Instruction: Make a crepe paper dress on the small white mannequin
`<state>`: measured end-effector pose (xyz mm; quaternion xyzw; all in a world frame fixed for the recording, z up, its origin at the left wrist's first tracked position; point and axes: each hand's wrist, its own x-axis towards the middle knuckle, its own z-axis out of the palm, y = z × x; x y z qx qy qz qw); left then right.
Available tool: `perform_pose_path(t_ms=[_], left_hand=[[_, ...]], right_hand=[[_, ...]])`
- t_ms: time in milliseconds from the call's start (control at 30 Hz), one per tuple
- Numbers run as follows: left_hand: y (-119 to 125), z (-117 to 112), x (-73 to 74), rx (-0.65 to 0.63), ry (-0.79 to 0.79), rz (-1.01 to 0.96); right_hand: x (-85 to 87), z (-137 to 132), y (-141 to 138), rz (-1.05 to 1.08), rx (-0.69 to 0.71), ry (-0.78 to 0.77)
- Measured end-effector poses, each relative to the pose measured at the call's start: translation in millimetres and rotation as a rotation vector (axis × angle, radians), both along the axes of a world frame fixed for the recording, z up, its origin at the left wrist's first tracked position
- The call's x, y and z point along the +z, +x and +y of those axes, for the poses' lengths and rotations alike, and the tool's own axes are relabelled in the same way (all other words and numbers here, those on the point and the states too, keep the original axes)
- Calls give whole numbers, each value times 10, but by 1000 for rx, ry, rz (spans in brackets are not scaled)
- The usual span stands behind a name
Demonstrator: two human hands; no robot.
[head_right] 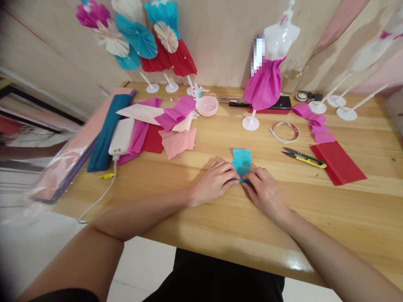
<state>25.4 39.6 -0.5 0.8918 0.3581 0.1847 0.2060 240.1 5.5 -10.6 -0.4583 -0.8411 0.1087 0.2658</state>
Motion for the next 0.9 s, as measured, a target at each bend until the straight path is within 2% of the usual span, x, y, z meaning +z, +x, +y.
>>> perform_pose_path(t_ms=[367, 667, 900], left_hand=[[19, -9, 54, 7, -40, 81], [-14, 20, 58, 42, -107, 2], [-32, 27, 65, 66, -92, 27]], right_hand=[[-26, 5, 31, -13, 14, -41], [-11, 11, 76, -17, -2, -92], [35, 8, 75, -30, -11, -99]])
